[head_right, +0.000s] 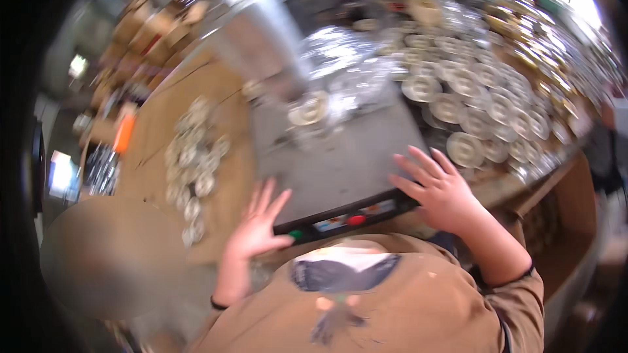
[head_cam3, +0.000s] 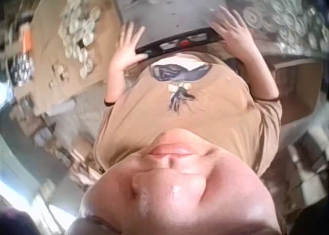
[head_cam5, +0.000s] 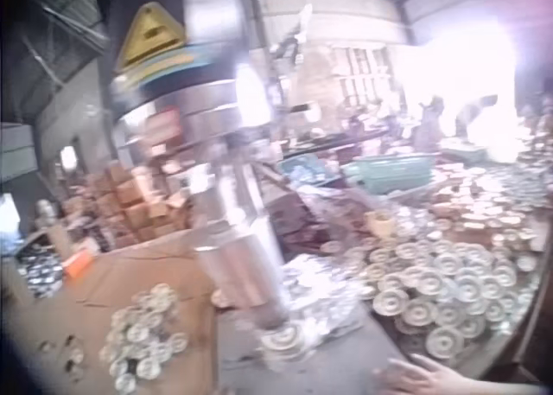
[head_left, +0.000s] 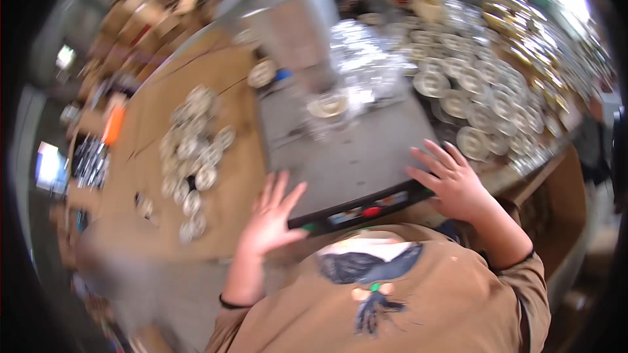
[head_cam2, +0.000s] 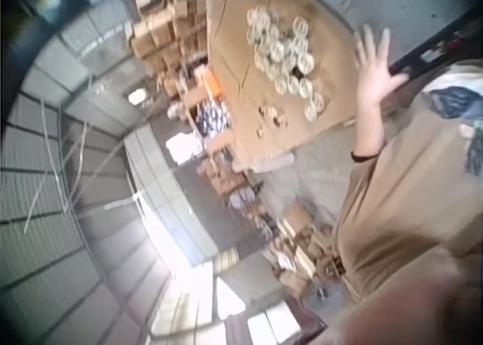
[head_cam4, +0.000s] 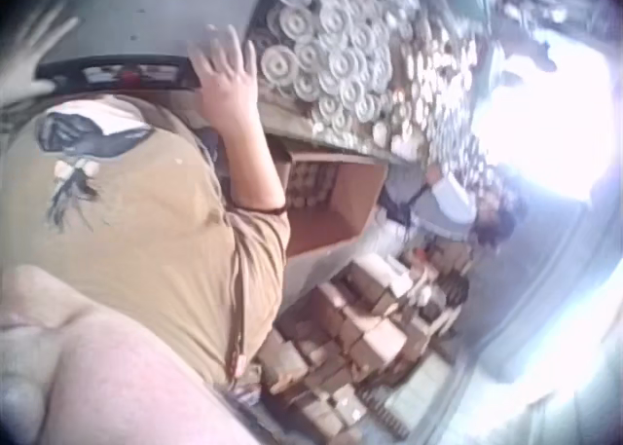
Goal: Placing white plastic parts into a press machine for assembly and then packing finished parts into a cardboard box.
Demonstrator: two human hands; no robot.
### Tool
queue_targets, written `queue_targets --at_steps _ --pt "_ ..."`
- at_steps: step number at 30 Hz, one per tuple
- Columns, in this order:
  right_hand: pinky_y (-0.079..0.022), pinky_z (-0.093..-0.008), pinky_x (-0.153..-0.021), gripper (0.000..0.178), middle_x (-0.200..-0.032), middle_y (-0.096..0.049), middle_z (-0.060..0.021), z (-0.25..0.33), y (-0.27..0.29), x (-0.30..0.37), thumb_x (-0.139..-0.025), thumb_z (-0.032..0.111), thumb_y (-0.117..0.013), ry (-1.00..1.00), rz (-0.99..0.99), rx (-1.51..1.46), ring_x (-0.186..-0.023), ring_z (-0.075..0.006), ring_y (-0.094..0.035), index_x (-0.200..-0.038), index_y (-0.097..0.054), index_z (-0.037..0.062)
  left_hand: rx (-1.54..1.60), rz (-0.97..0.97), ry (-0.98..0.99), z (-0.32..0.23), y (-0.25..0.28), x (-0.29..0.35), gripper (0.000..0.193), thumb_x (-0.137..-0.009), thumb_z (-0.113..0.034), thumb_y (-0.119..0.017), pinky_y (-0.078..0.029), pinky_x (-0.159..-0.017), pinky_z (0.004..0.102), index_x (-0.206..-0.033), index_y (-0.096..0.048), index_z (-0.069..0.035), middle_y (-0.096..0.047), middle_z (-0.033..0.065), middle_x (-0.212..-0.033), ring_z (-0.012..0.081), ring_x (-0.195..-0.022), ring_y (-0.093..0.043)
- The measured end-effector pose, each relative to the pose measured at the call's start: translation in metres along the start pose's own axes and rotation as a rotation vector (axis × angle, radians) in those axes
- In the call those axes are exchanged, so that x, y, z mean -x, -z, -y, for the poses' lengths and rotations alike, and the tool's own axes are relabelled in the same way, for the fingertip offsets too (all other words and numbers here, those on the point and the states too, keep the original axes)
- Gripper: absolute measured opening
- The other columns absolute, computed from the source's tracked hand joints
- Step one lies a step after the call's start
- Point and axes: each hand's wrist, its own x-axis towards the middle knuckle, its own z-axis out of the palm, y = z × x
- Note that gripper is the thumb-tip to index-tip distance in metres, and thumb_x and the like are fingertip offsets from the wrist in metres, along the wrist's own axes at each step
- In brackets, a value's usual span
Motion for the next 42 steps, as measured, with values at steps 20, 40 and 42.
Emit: queue_targets --at_steps 20,40,42 --pt "-0.043 -0.0504 -0.108 0.052 -0.129 -0.064 -0.0167 -0.011 -0.041 -0.046 -0.074 0.016 -0.08 -0.1 -0.384 -0.362 -0.127 -0.0378 -0.056 -0.123 -0.066 0.0049 -0.185 -0.578 0.796 0.191 -0.072 -0.002 0.087 -0.086 -0.044 -0.075 -0.017 -0.123 0.0569 -0.156 -0.037 -0.009 -0.031 0.027 -0.16 0.0433 -0.153 -0.018" --pt "-0.048 -0.0427 -0.098 0.054 -0.113 -0.068 -0.0139 -0.079 0.02 -0.031 -0.07 0.015 -0.082 -0.543 -1.107 -0.406 -0.108 -0.0309 -0.062 -0.121 -0.067 0.0081 0.096 -0.419 -0.084 -0.061 0.055 -0.169 0.079 -0.086 -0.035 -0.074 -0.044 -0.105 0.047 -0.156 -0.042 -0.016 -0.072 0.0219 -0.112 0.0411 -0.109 -0.065" --pt "-0.049 -0.0413 -0.096 0.044 -0.112 -0.068 -0.0133 -0.156 0.011 0.017 -0.072 0.011 -0.078 -0.728 -1.35 -0.196 -0.106 -0.0286 -0.063 -0.114 -0.069 0.0046 0.079 -0.442 -0.162 -0.064 0.052 -0.17 0.08 -0.086 -0.036 -0.074 -0.041 -0.108 0.0484 -0.156 -0.042 -0.015 -0.068 0.0227 -0.122 0.0426 -0.118 -0.06"
